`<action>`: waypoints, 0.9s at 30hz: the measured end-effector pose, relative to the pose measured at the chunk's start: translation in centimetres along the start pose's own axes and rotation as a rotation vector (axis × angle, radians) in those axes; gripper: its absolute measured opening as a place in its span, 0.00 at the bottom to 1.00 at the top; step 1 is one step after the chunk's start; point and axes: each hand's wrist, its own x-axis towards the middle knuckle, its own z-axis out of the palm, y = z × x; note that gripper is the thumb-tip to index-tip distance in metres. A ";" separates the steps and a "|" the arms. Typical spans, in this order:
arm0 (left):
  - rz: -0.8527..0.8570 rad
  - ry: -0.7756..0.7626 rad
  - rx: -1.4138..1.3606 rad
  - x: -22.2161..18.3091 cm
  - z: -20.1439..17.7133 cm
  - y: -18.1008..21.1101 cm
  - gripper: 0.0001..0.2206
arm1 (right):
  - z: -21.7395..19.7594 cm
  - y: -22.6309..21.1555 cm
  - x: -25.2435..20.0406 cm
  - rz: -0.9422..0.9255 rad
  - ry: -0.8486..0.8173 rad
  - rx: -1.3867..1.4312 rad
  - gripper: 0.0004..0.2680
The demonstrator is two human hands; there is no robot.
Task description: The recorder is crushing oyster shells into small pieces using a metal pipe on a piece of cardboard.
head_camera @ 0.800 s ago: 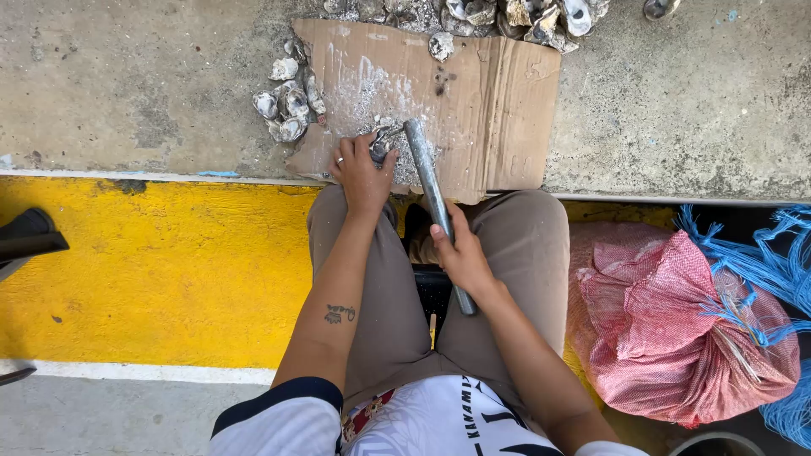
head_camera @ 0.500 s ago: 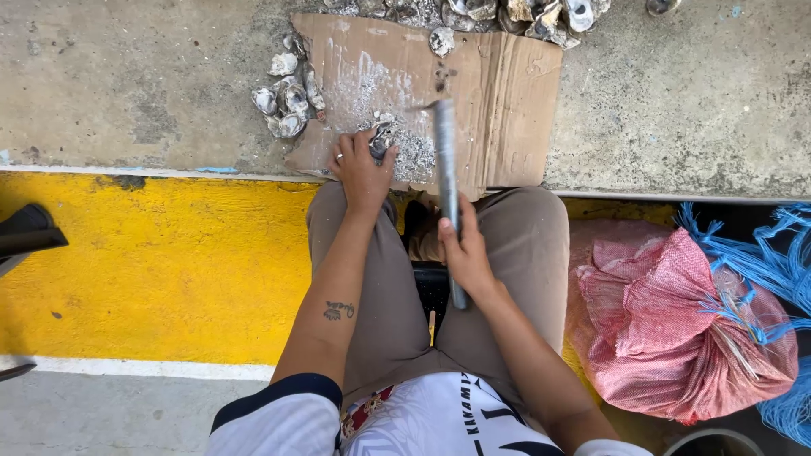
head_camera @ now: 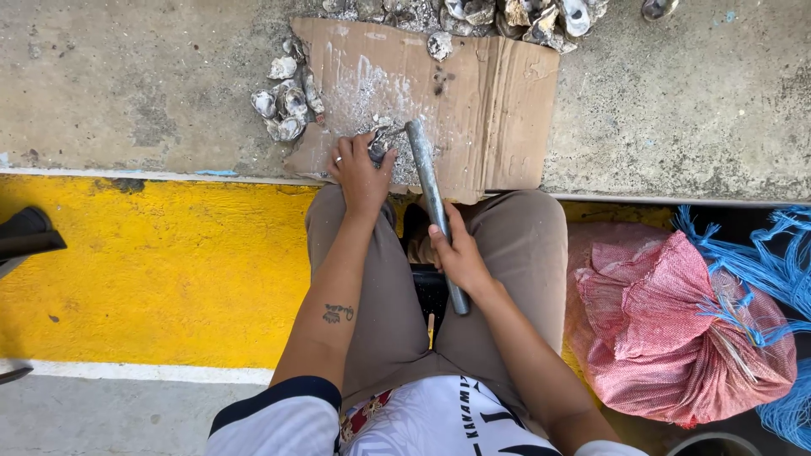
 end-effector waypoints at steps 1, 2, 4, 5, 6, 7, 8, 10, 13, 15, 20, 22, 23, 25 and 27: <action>0.001 -0.001 0.001 0.0 0.0 0.0 0.23 | 0.0 -0.1 -0.2 0.001 0.001 0.002 0.24; 0.005 0.006 0.008 0.0 0.0 0.0 0.24 | -0.1 -0.2 -0.3 -0.010 0.020 0.049 0.24; 0.005 0.024 0.019 0.1 -0.1 -0.2 0.24 | -0.1 0.1 -0.3 -0.027 0.028 0.093 0.24; 0.018 0.031 0.024 0.0 0.1 -0.2 0.24 | -0.1 0.6 -0.5 -0.113 0.076 0.131 0.23; 0.031 0.038 0.029 -0.1 0.2 -0.2 0.24 | -0.1 1.1 -0.7 -0.199 0.123 0.169 0.23; 0.032 0.036 0.028 -0.1 0.2 -0.1 0.24 | -0.2 1.2 -0.7 -0.198 0.125 0.169 0.23; 0.020 0.025 0.019 -0.1 0.2 0.1 0.24 | -0.2 1.3 -0.7 -0.213 0.120 0.180 0.23; 0.009 0.016 0.011 -0.1 -0.1 0.0 0.23 | 0.0 0.4 -0.6 -0.229 0.112 0.192 0.23; 0.007 -0.016 0.006 -0.1 -0.3 0.1 0.24 | 0.1 -1.4 -0.5 0.043 -0.016 -0.009 0.24; 0.006 -0.009 0.014 0.0 -0.4 0.1 0.24 | 0.0 -1.3 -0.7 -0.009 0.055 0.019 0.24; 0.014 0.000 0.026 -0.1 0.1 0.3 0.24 | -0.2 0.6 -1.0 -0.231 0.136 0.173 0.23; 0.007 -0.001 0.041 0.0 -0.2 -0.1 0.24 | 0.1 -0.2 -0.7 -0.264 0.137 0.190 0.24; 0.007 -0.001 0.026 -0.1 -0.2 0.0 0.24 | 0.0 -1.2 -0.6 -0.109 0.077 0.073 0.24; 0.010 -0.005 0.011 -0.1 -0.1 0.0 0.24 | -0.1 -1.9 -0.7 0.045 0.019 -0.041 0.25; 0.023 0.014 0.015 -0.1 -0.1 0.0 0.25 | -0.1 -1.5 -0.9 -0.037 0.037 0.013 0.24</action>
